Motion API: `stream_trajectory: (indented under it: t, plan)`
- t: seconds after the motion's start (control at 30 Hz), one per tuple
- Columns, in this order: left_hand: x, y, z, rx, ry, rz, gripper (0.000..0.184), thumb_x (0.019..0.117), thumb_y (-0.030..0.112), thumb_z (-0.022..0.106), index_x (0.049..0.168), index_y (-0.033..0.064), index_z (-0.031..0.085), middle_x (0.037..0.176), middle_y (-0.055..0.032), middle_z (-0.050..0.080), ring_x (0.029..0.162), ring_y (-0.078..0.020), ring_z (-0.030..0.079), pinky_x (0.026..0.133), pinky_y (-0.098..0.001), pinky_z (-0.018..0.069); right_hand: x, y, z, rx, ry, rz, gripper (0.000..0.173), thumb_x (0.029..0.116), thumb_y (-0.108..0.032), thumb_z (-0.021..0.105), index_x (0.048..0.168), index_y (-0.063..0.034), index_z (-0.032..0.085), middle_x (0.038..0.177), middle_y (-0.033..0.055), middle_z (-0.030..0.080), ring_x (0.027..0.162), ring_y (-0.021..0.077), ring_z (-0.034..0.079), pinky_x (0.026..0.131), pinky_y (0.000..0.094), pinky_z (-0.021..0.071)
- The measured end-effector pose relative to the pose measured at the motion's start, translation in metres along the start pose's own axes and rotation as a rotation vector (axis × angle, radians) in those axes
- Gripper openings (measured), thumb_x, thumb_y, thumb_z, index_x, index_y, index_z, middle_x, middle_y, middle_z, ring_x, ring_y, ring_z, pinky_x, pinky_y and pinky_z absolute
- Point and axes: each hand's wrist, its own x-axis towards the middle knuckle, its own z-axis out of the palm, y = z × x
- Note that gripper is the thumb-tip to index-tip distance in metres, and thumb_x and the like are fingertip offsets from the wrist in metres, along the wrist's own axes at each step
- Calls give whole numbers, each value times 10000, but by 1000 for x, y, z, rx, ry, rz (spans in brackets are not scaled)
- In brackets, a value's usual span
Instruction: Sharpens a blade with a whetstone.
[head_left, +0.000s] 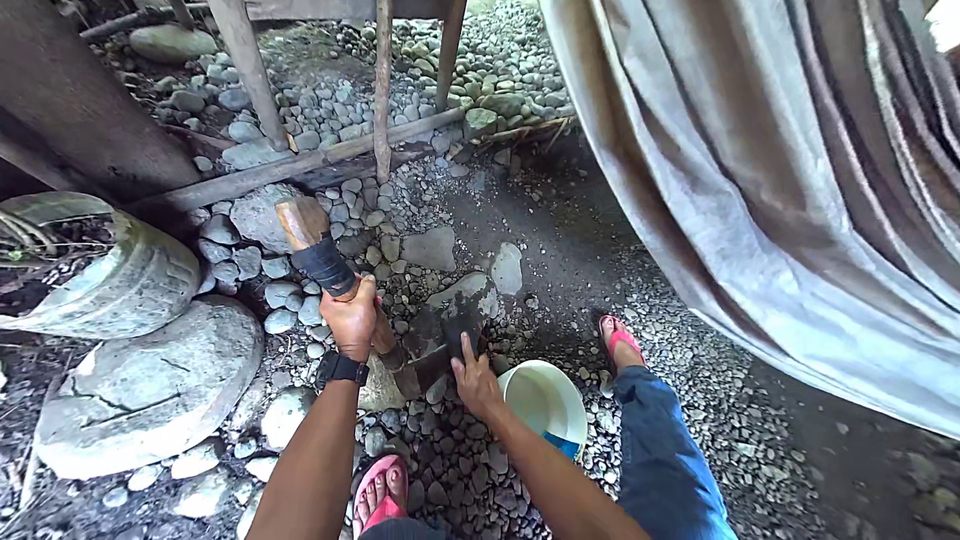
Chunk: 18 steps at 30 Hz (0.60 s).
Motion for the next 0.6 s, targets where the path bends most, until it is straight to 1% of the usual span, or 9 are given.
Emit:
stream_trajectory:
  t: [0.07, 0.13, 0.17, 0.23, 0.33, 0.37, 0.5, 0.53, 0.6]
  plan:
    - [-2, -2, 0, 7, -21, 23, 103, 887, -31, 634, 922, 45, 574, 589, 51, 615, 475, -54, 610, 501, -221, 565, 21, -9, -19, 82, 29, 81, 635, 1130, -395, 295, 1670, -159, 59, 1399, 333, 548, 1152, 459, 647, 994, 556, 512]
    - [-4, 0, 2, 14, -26, 38, 95, 886, -30, 632, 918, 40, 577, 591, 53, 614, 476, -48, 608, 501, -217, 563, 28, -15, -26, 104, 26, 141, 629, 1134, -403, 272, 1670, -178, 31, 1435, 323, 528, 1200, 453, 627, 1023, 547, 495]
    - [-4, 2, 3, 19, -22, 34, 95, 887, -33, 637, 923, 32, 579, 591, 50, 614, 474, -48, 607, 500, -216, 563, 21, -15, -21, 84, 28, 118, 637, 1131, -401, 285, 1671, -178, 32, 1428, 332, 524, 1171, 458, 638, 1001, 549, 511]
    - [-2, 3, 6, 43, -15, 23, 91, 889, -28, 650, 928, 20, 583, 590, 47, 613, 470, -45, 606, 497, -212, 562, -4, -6, 1, 7, -4, -6, 659, 1118, -397, 333, 1673, -166, 65, 1383, 358, 530, 1080, 471, 666, 939, 558, 547]
    - [0, 0, 7, 63, -12, 16, 102, 880, -19, 653, 924, 36, 579, 590, 52, 608, 473, -41, 603, 499, -212, 556, -19, 5, 14, -81, -62, -141, 659, 1115, -393, 354, 1671, -155, 94, 1337, 366, 546, 1051, 475, 664, 928, 540, 546]
    - [0, -1, 6, 66, -16, 14, 105, 883, -17, 660, 928, 39, 583, 594, 50, 612, 477, -44, 606, 501, -214, 557, -11, 5, 10, -78, -37, -138, 656, 1114, -388, 351, 1671, -151, 99, 1329, 371, 554, 1047, 480, 668, 921, 546, 550]
    - [-4, 4, 10, 87, -41, 16, 98, 887, -1, 664, 940, 36, 590, 604, 44, 619, 481, -48, 611, 502, -216, 559, 24, -17, -23, 47, 5, 105, 639, 1133, -390, 286, 1669, -168, 17, 1382, 319, 568, 1162, 442, 649, 1008, 533, 510]
    - [-5, 6, 11, 90, -40, 20, 99, 878, 2, 665, 935, 37, 592, 599, 48, 618, 478, -43, 608, 499, -213, 554, 19, -19, -19, 53, 10, 107, 644, 1132, -391, 292, 1669, -162, 21, 1376, 322, 570, 1152, 442, 653, 1002, 533, 513]
    - [-5, 8, 12, 87, -33, 15, 102, 878, -6, 669, 935, 30, 592, 600, 44, 616, 478, -43, 609, 503, -211, 559, -7, -10, 0, 7, -26, -15, 663, 1120, -385, 325, 1670, -140, 46, 1360, 355, 552, 1082, 461, 668, 954, 548, 539]
